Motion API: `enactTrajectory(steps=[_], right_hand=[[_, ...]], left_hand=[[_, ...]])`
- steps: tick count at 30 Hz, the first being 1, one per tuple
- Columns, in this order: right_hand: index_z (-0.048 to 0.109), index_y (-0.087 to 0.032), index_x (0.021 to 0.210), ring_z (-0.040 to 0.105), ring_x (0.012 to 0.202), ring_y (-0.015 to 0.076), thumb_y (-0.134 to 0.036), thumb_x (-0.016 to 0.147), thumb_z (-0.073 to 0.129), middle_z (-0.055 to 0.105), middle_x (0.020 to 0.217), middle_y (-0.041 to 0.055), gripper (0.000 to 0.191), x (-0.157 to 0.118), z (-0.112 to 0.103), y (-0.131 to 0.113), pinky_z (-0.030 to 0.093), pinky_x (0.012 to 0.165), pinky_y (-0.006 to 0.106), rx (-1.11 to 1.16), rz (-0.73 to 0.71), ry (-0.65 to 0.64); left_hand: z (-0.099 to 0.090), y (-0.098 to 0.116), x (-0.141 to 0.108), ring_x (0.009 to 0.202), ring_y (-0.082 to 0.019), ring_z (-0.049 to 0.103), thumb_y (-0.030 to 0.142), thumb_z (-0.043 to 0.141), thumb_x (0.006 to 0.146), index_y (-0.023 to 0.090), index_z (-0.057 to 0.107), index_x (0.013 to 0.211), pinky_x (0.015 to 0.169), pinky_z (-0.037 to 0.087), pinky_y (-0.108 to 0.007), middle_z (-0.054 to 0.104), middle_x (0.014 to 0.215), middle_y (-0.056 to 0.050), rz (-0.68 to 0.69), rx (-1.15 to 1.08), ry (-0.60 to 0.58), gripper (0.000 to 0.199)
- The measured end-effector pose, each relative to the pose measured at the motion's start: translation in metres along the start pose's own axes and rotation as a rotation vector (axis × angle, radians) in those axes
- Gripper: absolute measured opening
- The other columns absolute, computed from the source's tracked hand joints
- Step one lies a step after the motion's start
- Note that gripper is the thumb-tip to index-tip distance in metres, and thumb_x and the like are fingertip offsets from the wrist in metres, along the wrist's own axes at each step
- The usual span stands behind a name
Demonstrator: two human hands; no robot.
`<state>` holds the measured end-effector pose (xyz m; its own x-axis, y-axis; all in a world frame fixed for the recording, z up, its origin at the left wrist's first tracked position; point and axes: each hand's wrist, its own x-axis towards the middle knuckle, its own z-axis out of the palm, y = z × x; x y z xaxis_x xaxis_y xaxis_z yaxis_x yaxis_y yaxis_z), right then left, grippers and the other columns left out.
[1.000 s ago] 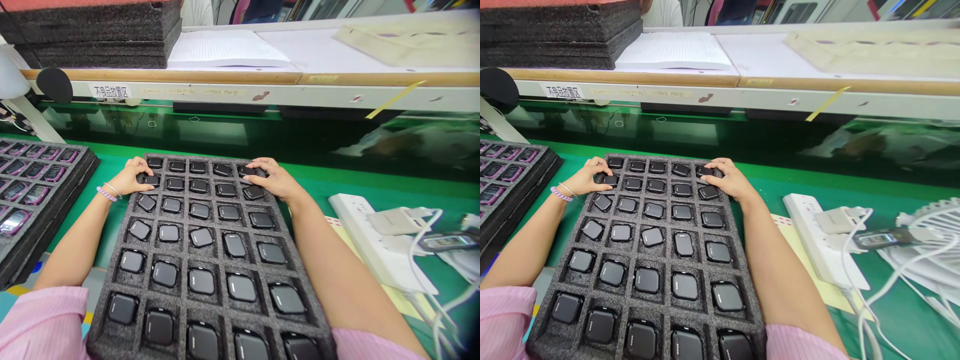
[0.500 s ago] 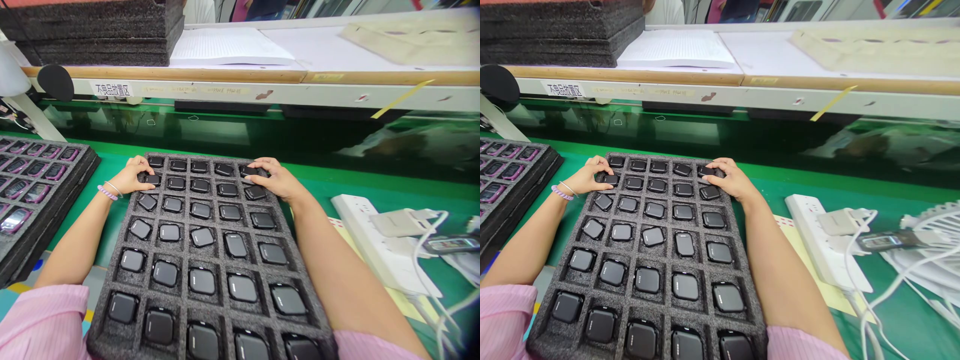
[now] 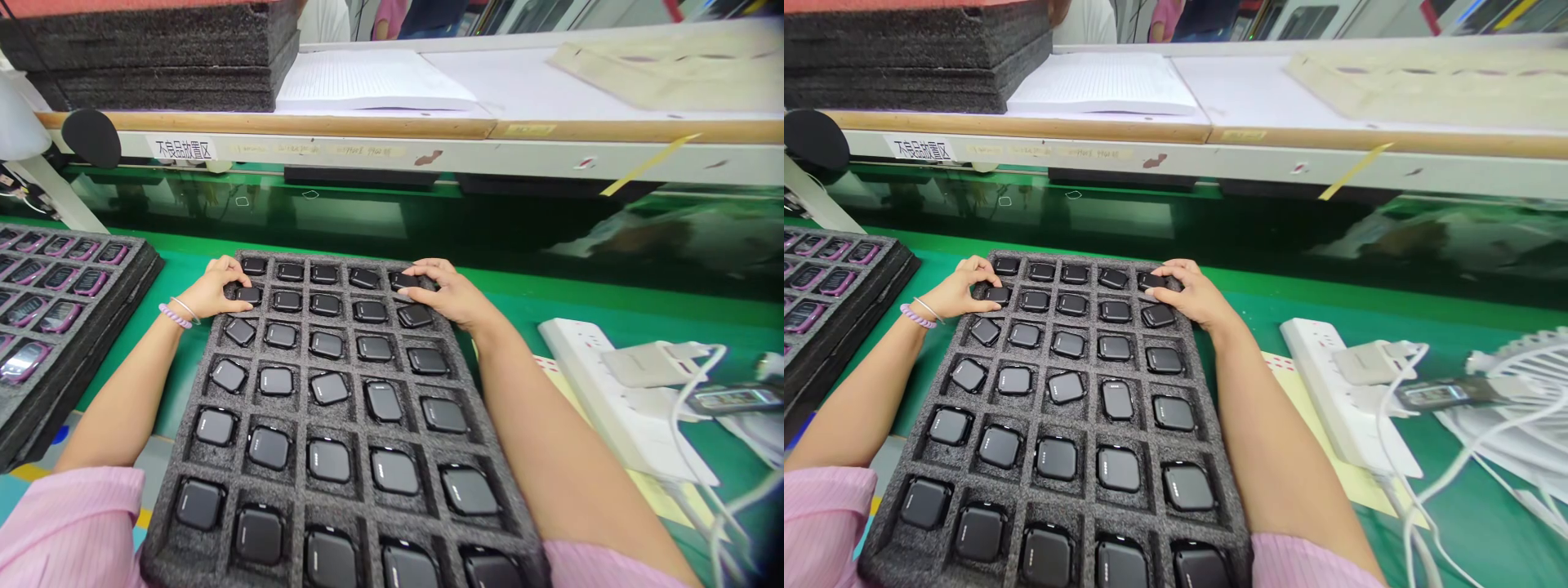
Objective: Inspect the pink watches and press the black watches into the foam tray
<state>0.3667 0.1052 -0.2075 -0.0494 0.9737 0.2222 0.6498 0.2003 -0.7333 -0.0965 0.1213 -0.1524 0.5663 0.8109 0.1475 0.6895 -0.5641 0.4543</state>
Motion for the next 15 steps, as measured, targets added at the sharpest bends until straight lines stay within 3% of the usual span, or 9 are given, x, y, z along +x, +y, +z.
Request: enactTrajectory(steps=[10,13,15], right_hand=[[0.070,-0.026,0.103,0.048,0.127,0.0341,-0.068,0.068,0.072,0.052,0.120,0.0091,0.055,-0.001,-0.001,-0.003,0.032,0.117,0.050,-0.047,-0.019,-0.035],[0.070,-0.025,0.107,0.049,0.127,0.0337,-0.061,0.072,0.072,0.050,0.124,0.0103,0.050,0.002,-0.006,-0.013,0.038,0.114,0.048,-0.156,0.049,-0.082],[0.070,-0.024,0.108,0.048,0.127,0.0380,-0.053,0.069,0.075,0.046,0.129,0.0128,0.048,0.005,-0.008,-0.028,0.042,0.108,0.054,-0.226,0.090,-0.062]], left_hand=[[0.001,0.001,-0.001,0.109,-0.027,0.046,0.045,0.080,0.072,0.024,0.070,0.099,0.107,0.036,-0.047,0.048,0.107,-0.005,-0.017,0.060,0.004,0.036],[-0.006,0.012,0.001,0.111,-0.031,0.046,0.045,0.083,0.069,0.024,0.070,0.100,0.103,0.038,-0.049,0.047,0.110,-0.007,-0.102,0.151,-0.044,0.040],[-0.011,0.028,0.005,0.112,-0.034,0.047,0.047,0.085,0.067,0.024,0.068,0.106,0.102,0.038,-0.052,0.048,0.115,-0.009,-0.146,0.234,-0.054,0.048]])
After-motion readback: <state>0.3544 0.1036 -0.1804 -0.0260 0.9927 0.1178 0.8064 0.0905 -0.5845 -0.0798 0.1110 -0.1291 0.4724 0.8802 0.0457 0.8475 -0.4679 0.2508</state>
